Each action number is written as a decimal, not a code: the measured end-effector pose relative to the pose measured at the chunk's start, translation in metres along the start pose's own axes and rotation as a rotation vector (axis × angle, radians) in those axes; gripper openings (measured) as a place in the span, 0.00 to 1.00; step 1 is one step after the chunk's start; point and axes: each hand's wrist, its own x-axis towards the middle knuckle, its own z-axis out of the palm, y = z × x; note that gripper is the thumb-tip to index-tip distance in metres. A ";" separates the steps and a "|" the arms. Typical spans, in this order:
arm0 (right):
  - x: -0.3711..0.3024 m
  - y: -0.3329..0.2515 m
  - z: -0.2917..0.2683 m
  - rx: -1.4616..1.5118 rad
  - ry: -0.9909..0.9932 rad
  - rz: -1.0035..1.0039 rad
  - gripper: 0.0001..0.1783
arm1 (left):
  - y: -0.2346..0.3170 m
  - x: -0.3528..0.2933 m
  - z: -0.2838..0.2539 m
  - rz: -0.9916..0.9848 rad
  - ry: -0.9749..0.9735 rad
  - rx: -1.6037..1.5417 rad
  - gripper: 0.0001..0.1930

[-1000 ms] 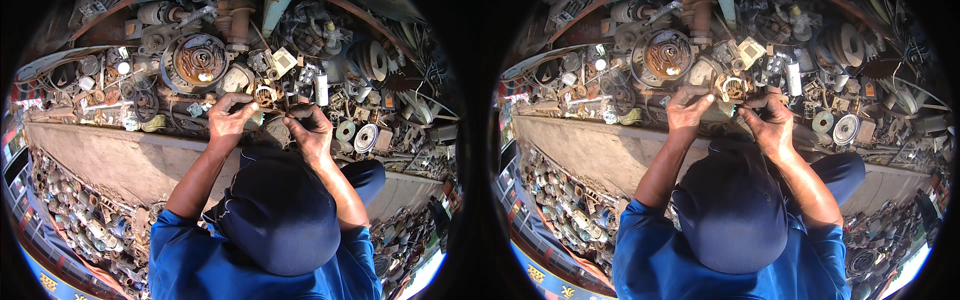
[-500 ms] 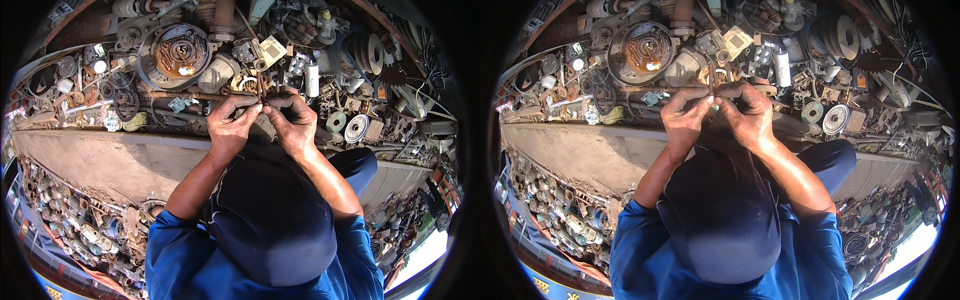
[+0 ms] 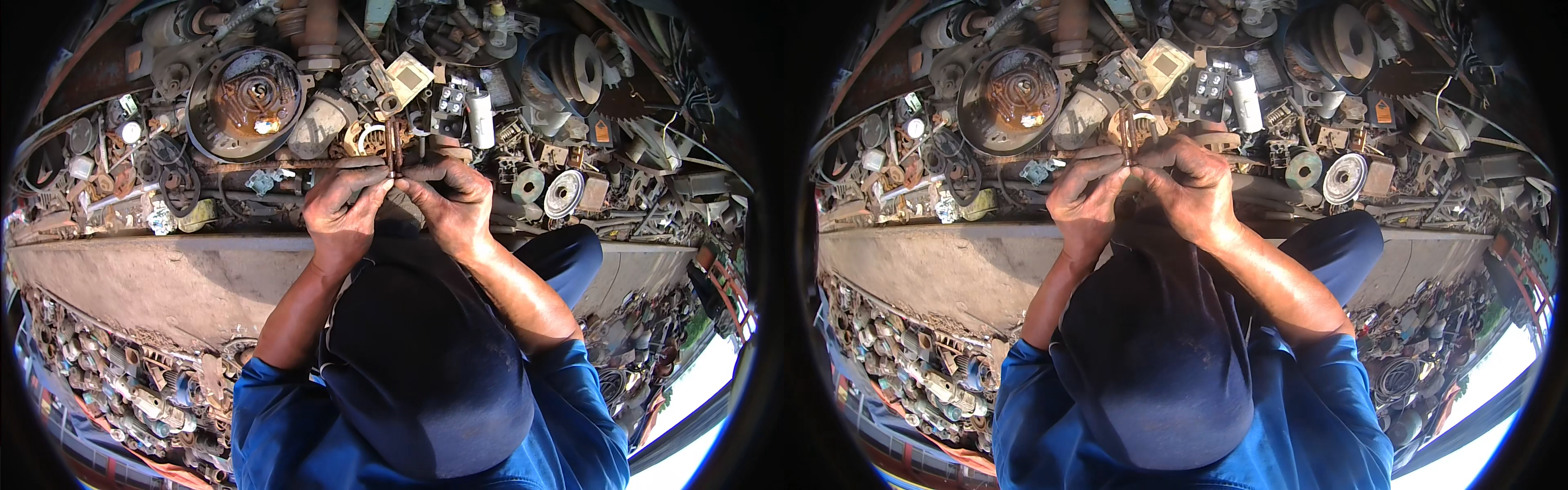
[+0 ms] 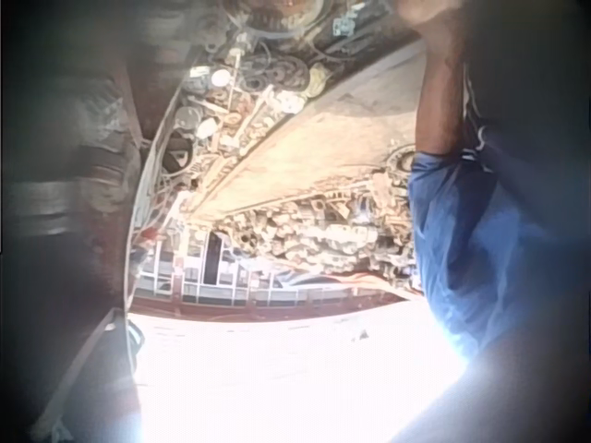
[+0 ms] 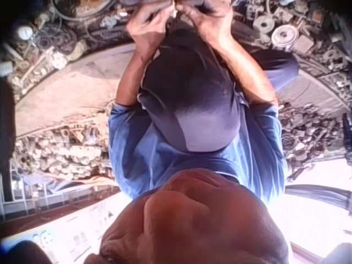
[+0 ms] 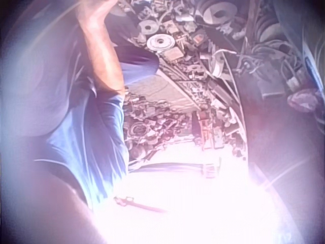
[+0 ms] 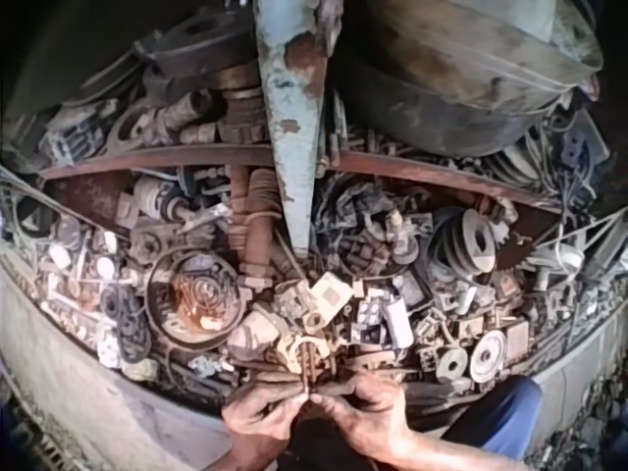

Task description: The person uses a hammer and wrench to adjust and tighten components on a motor assembly. They then walk through a scrap yard, pick up a small metal part, and return to the motor to continue working on it.

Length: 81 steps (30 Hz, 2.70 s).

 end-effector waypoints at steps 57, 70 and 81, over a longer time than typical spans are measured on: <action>-0.007 0.025 0.000 0.069 0.065 0.118 0.05 | -0.056 0.027 -0.054 0.051 0.230 0.383 0.08; -0.012 0.016 0.002 -0.028 0.028 0.123 0.05 | -0.068 0.085 -0.071 0.150 0.066 0.889 0.11; -0.017 0.018 -0.012 0.011 0.015 0.190 0.04 | -0.089 0.154 -0.089 0.172 -0.256 1.547 0.08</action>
